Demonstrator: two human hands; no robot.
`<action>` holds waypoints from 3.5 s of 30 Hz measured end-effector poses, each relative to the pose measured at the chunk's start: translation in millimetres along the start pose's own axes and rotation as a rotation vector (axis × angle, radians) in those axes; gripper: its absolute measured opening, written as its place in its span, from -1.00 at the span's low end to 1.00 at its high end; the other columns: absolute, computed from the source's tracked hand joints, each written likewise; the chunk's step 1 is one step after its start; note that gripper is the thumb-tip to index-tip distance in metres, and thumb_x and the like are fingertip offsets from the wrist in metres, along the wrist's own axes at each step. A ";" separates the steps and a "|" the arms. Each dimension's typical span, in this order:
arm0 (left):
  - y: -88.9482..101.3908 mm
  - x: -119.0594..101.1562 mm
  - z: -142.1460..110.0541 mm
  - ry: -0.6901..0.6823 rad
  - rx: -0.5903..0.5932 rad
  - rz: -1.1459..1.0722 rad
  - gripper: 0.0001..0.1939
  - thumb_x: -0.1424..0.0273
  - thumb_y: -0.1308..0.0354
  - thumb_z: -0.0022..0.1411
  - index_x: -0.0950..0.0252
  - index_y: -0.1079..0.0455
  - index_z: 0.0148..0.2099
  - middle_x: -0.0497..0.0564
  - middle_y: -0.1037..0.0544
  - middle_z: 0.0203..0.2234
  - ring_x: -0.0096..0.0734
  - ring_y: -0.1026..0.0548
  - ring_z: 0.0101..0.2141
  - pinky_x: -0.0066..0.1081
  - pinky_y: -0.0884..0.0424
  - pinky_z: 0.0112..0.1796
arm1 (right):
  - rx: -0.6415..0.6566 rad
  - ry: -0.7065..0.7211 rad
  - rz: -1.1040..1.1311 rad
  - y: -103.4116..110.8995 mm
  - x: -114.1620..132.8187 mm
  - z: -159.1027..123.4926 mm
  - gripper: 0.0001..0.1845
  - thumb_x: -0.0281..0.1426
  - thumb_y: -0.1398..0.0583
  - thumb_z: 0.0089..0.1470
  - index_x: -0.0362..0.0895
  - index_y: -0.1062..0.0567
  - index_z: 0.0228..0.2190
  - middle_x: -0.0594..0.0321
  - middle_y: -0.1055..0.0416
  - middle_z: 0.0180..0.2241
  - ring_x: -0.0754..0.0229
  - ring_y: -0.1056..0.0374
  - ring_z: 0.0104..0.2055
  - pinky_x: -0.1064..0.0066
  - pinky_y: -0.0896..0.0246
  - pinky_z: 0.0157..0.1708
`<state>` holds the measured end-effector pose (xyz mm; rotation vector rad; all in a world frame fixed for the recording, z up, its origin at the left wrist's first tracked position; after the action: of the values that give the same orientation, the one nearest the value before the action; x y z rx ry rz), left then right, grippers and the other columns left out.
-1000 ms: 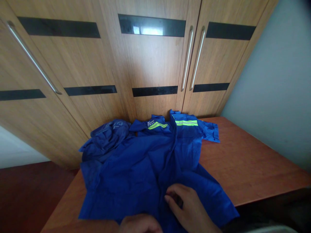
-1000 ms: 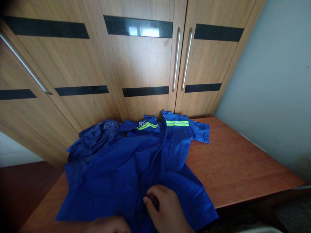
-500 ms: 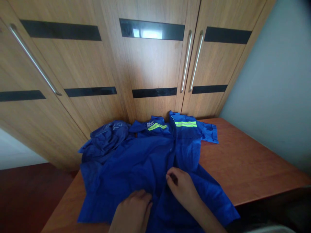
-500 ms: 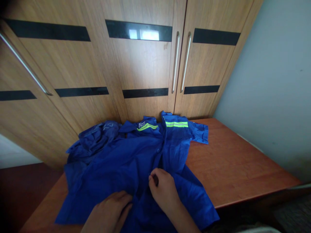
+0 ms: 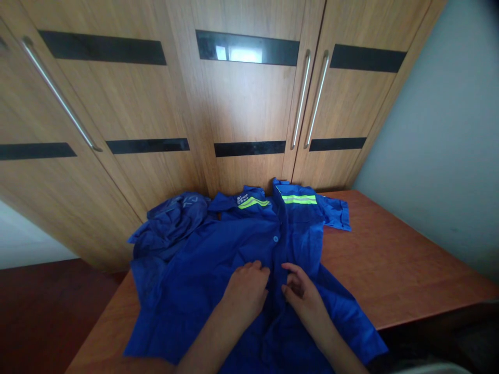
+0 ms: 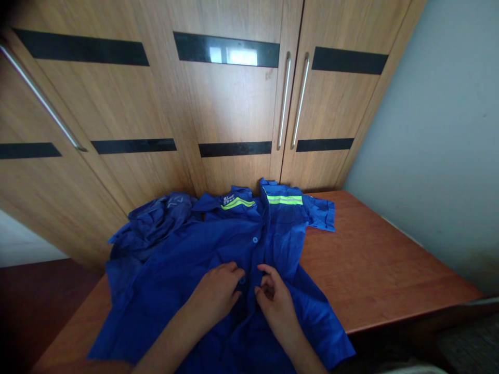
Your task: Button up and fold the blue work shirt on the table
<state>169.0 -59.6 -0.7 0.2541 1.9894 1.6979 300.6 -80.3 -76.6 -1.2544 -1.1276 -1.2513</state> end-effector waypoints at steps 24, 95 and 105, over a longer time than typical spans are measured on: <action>-26.7 24.1 14.2 0.062 -0.046 -0.131 -0.90 0.49 -0.06 0.14 0.21 -0.33 -0.27 -0.02 -0.51 -0.32 -0.34 -0.50 -0.34 -0.43 -0.27 -0.35 | -0.073 0.008 -0.072 2.9 -10.7 1.6 -0.54 -0.14 -0.27 -0.05 -0.13 -0.38 -0.15 0.38 -0.33 -0.53 0.24 -0.30 -0.48 0.43 -0.24 -0.45; 0.4 45.1 6.0 0.026 -0.567 -0.711 -0.82 0.51 -0.03 0.14 0.30 -0.47 -0.32 -0.04 -0.45 -0.51 -0.45 -0.41 -0.49 -0.48 -0.30 -0.42 | -0.139 0.257 -0.517 -14.0 35.7 8.6 -0.88 -0.41 -0.14 0.03 -0.12 -0.47 -0.48 0.32 -0.26 -0.51 0.22 -0.25 -0.45 0.45 -0.13 -0.44; -4.3 28.1 13.0 0.000 -0.445 -0.604 -0.77 0.60 -0.02 0.09 0.27 -0.45 -0.27 -0.03 -0.48 -0.45 -0.44 -0.45 -0.44 -0.48 -0.35 -0.37 | -0.164 0.205 -0.441 -8.7 32.2 8.2 -0.81 -0.30 -0.18 0.03 -0.15 -0.54 -0.43 0.35 -0.23 -0.56 0.24 -0.21 -0.50 0.45 -0.11 -0.47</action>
<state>152.2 -36.4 -13.2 -0.4577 1.4229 1.6524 293.5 -72.5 -43.9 -0.9929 -1.2068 -1.7899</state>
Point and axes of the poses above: each hand's wrist, its own z-axis towards the middle knuckle, its own y-axis out of the back of the hand, x = y × z, the point moved 6 cm from there along z, towards the middle knuckle
